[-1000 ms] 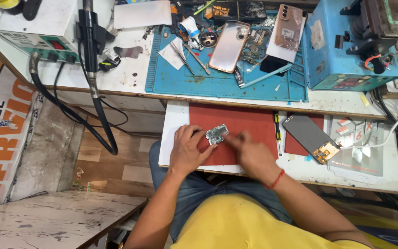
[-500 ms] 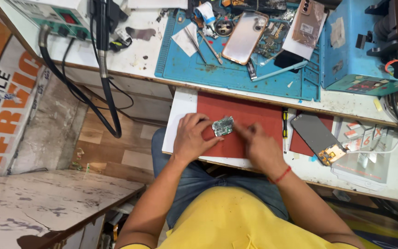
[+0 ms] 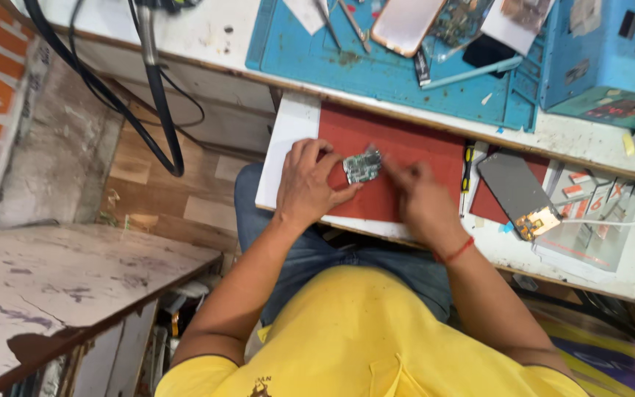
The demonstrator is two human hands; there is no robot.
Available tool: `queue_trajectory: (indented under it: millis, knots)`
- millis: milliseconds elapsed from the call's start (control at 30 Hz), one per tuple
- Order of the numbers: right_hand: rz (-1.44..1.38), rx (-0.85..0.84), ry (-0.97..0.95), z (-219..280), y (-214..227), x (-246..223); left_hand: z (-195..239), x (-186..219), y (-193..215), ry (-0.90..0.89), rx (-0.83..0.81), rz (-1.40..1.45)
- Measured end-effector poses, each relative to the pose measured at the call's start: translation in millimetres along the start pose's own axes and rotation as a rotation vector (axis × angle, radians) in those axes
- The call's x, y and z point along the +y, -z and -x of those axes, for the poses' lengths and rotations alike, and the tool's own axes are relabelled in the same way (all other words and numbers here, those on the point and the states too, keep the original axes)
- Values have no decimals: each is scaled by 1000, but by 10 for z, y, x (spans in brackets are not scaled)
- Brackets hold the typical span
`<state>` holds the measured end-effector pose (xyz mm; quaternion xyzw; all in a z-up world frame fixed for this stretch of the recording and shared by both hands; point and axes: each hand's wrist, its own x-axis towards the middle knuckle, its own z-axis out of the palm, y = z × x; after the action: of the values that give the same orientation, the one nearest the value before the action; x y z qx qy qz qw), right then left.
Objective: The person uses a metal tool to scrape and clean a small circuit board on a red mat. They then use a hot air gun to apply heat to the board while holding it steady with the other hand.
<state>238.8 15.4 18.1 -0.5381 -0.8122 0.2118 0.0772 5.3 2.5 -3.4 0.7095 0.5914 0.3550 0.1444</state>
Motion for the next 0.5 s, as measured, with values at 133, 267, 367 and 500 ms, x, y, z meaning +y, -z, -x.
queue_trajectory:
  millis: [133, 267, 367, 500]
  knots:
    - [-24, -38, 99, 45, -6, -27, 11, -30, 34, -62, -1, -20]
    - [9, -24, 0, 58, 60, -102, -2, -20, 11, -59, -20, 1]
    - [-4, -93, 72, 16, 90, -196, 20, -30, 35, -74, -8, -11]
    - [61, 7, -60, -27, 117, -175, 43, -45, 2, -58, -12, 19]
